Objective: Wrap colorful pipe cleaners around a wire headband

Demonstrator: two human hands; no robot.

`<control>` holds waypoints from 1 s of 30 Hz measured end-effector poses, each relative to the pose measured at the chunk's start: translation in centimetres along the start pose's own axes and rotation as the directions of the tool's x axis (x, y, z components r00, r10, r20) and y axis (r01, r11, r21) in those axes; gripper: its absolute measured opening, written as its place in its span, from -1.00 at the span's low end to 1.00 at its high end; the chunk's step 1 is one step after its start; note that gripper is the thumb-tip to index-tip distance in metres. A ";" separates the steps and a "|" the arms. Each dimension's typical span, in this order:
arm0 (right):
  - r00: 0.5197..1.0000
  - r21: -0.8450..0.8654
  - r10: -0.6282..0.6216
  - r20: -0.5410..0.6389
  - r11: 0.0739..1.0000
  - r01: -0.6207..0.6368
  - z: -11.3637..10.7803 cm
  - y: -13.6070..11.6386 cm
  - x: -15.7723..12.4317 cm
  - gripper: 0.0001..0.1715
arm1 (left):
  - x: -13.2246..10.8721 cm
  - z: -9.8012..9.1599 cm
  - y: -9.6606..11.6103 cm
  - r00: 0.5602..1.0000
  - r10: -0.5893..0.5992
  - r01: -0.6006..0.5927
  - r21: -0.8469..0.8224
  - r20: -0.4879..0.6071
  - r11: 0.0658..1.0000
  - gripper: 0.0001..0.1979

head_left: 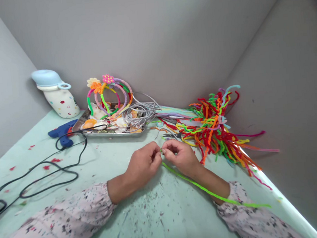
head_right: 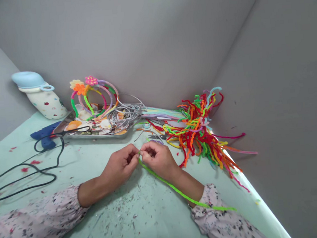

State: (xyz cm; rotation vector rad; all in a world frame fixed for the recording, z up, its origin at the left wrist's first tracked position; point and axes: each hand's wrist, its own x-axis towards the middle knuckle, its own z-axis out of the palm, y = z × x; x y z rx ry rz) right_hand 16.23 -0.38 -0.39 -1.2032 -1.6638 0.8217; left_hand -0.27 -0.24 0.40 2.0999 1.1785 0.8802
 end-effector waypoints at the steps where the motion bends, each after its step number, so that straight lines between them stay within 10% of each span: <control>1: 1.000 0.017 0.012 0.012 1.000 -0.012 -0.1 -0.1 0.0 -0.94 | 0.0 -0.1 0.0 1.000 0.014 -0.014 0.022 0.003 1.000 -0.88; 30: 0.952 0.136 0.180 0.249 0.966 -0.218 -2.5 -2.1 1.0 -0.83 | 0.1 -0.3 -0.8 0.891 0.453 -0.402 0.420 -0.024 0.813 -0.84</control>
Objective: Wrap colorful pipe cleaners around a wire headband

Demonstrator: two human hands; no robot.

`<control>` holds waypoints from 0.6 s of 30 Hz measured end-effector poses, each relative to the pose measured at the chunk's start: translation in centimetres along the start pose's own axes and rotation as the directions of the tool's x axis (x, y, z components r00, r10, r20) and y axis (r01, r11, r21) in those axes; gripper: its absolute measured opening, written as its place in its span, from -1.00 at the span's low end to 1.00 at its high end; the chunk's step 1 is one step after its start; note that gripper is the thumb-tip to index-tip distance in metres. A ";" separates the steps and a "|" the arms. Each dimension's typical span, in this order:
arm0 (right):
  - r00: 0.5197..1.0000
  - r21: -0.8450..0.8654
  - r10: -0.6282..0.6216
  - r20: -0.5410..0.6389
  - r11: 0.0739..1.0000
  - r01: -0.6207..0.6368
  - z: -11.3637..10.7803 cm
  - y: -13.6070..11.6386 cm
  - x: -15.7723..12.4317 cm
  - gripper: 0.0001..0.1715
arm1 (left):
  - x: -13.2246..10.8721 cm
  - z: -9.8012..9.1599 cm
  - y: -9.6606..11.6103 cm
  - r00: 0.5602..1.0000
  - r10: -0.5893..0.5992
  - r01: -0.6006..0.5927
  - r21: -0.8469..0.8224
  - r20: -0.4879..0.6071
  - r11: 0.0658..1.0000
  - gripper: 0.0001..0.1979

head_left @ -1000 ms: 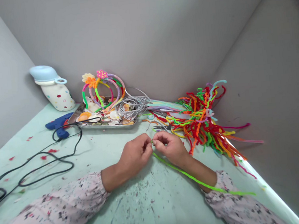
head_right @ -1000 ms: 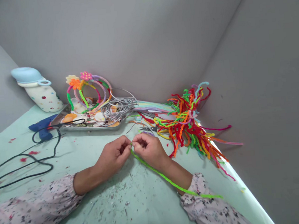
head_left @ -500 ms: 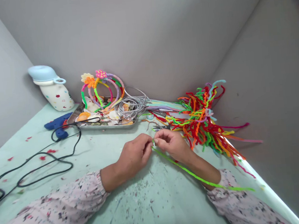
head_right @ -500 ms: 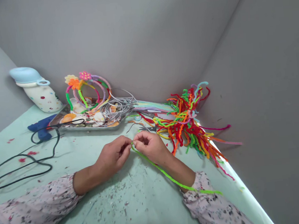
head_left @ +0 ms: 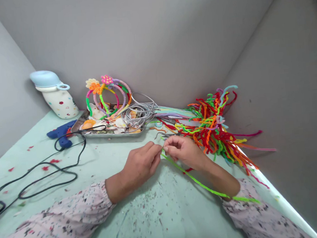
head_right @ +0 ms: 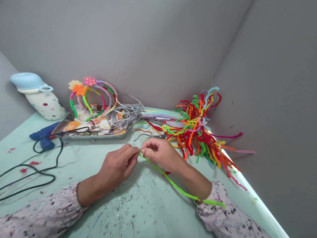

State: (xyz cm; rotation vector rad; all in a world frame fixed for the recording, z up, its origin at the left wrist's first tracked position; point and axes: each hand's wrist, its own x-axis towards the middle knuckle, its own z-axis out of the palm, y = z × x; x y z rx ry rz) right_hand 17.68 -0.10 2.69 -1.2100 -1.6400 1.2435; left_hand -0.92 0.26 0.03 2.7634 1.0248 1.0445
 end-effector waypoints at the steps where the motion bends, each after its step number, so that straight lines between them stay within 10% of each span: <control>1: 1.000 -0.019 0.000 -0.003 1.000 0.000 0.0 -0.2 0.0 -0.83 | 0.0 0.0 0.0 1.000 -0.004 0.004 -0.003 -0.007 1.000 -0.84; 18: 0.996 -0.108 0.076 0.052 0.992 -0.070 -0.9 -1.9 -0.7 -0.84 | -0.1 0.0 -0.1 0.994 0.063 -0.055 0.089 -0.086 0.994 -0.85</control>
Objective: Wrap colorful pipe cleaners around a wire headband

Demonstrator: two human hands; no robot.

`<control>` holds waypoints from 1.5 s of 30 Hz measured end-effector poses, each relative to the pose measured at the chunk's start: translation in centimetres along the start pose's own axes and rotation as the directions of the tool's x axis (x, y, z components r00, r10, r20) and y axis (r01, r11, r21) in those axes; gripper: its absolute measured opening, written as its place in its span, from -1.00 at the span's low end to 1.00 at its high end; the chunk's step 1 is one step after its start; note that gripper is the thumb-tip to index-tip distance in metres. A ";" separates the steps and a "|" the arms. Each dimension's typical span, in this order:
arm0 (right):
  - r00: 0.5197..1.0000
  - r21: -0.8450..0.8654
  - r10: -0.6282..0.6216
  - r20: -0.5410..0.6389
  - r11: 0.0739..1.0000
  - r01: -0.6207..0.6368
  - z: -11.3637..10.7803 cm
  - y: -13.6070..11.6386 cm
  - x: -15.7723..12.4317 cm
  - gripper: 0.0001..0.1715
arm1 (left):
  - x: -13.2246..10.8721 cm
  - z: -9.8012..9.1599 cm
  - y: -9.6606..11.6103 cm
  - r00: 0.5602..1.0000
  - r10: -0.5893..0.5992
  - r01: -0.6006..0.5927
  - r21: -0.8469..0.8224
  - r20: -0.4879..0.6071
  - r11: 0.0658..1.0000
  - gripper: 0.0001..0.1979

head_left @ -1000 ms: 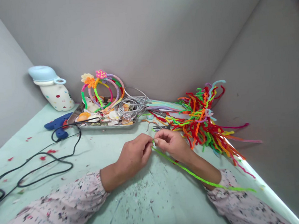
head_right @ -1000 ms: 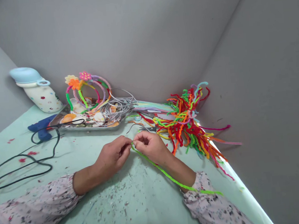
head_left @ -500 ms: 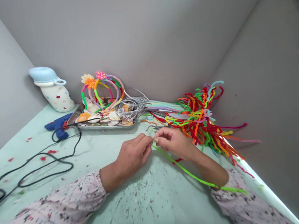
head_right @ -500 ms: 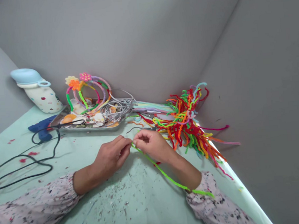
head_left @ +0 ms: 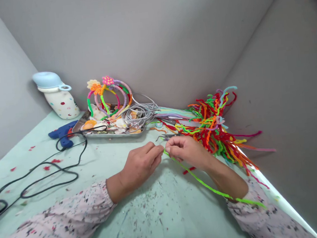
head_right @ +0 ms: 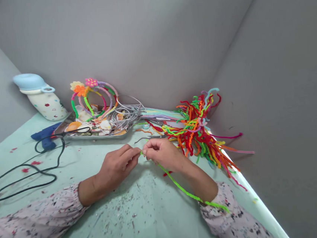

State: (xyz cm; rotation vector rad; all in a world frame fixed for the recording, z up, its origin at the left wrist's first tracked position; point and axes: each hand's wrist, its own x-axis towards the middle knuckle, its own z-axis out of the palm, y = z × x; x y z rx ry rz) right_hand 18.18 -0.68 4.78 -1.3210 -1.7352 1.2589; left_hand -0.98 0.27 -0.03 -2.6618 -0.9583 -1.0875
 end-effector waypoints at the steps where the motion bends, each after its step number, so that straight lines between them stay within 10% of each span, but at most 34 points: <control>1: 1.000 0.014 0.001 0.006 1.000 -0.001 0.0 0.0 0.0 -0.83 | 0.0 0.0 0.0 1.000 0.000 0.000 0.000 -0.003 1.000 -0.84; 18: 0.981 0.180 0.064 0.181 0.979 -0.097 -0.6 -0.2 -0.2 -0.81 | -0.3 -0.3 -0.1 0.998 0.066 -0.066 -0.037 -0.007 0.997 -0.76; 31: 1.000 0.071 -0.009 0.010 0.997 0.008 0.2 0.0 0.1 -0.84 | 0.5 -0.3 1.0 0.884 -0.440 0.453 -0.512 0.157 0.730 -0.84; 37: 0.998 0.010 -0.022 -0.064 1.000 0.022 0.7 0.0 0.2 -0.84 | 0.6 0.0 0.8 0.794 -0.508 0.586 -0.644 0.334 0.492 -0.75; 45: 0.997 -0.053 0.005 -0.073 0.999 -0.008 0.9 -0.1 0.1 -0.86 | 0.7 -0.6 1.0 0.784 -0.521 0.600 -0.627 0.337 0.498 -0.71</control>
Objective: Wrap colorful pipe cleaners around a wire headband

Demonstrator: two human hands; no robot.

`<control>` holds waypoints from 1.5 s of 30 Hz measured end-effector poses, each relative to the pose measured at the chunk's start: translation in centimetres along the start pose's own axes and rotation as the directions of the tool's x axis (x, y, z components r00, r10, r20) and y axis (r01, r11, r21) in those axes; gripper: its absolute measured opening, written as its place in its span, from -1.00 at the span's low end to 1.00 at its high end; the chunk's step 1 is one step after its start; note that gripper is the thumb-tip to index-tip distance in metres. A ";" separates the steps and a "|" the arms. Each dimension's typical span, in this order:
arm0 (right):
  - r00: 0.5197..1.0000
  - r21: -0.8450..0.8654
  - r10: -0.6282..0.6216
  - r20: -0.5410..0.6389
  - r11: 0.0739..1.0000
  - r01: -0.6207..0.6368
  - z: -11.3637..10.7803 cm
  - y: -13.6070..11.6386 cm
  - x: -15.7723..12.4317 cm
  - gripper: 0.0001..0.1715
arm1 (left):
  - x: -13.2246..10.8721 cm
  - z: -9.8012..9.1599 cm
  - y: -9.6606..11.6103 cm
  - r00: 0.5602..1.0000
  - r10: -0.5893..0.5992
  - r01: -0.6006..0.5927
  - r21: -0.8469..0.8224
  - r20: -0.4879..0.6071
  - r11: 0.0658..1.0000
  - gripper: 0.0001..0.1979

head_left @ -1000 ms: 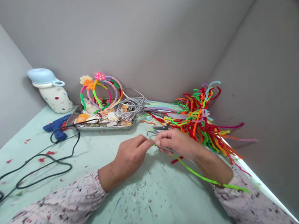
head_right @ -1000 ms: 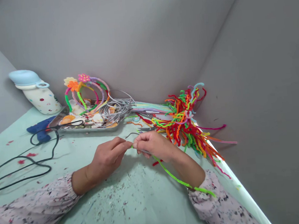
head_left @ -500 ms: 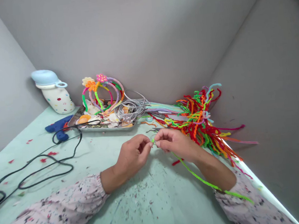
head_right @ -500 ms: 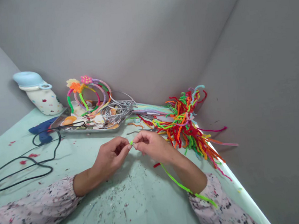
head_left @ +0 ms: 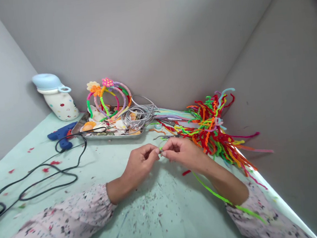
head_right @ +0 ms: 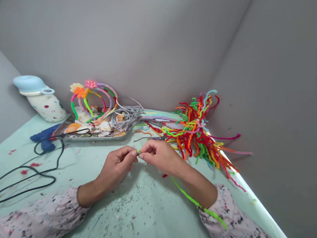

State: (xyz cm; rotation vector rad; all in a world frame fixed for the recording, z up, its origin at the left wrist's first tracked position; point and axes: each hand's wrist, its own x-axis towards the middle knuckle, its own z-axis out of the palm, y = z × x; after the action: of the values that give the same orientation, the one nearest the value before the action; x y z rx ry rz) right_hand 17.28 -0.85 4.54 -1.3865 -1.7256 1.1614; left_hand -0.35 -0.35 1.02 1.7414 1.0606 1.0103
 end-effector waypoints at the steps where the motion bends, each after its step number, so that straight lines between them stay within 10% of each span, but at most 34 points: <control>1: 1.000 -0.010 -0.002 0.000 1.000 0.002 0.1 0.0 0.0 -0.86 | 0.0 0.0 0.1 1.000 0.005 -0.005 0.010 -0.007 1.000 -0.70; 26: 0.970 -0.257 -0.223 -0.095 0.947 0.192 0.2 0.1 -0.1 -0.58 | 1.0 -0.1 -0.6 0.994 -0.058 0.047 -0.113 -0.094 0.993 -0.87; 40: 0.703 -0.609 -0.652 -0.284 0.689 0.393 -1.9 -0.8 -0.3 -0.57 | 0.9 0.2 -1.0 0.996 -0.071 0.061 -0.161 -0.059 0.985 -0.85; 45: 0.944 -0.330 -0.297 -0.146 0.914 0.237 -1.1 -0.4 -0.1 -0.69 | 1.0 0.2 -1.1 0.993 -0.093 0.080 -0.174 -0.068 0.981 -0.85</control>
State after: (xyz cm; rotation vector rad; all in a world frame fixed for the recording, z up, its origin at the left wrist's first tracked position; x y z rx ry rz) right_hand 18.09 -0.65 5.37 -1.3326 -1.9381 0.6037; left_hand -0.10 0.82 0.18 1.5164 1.0557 1.0868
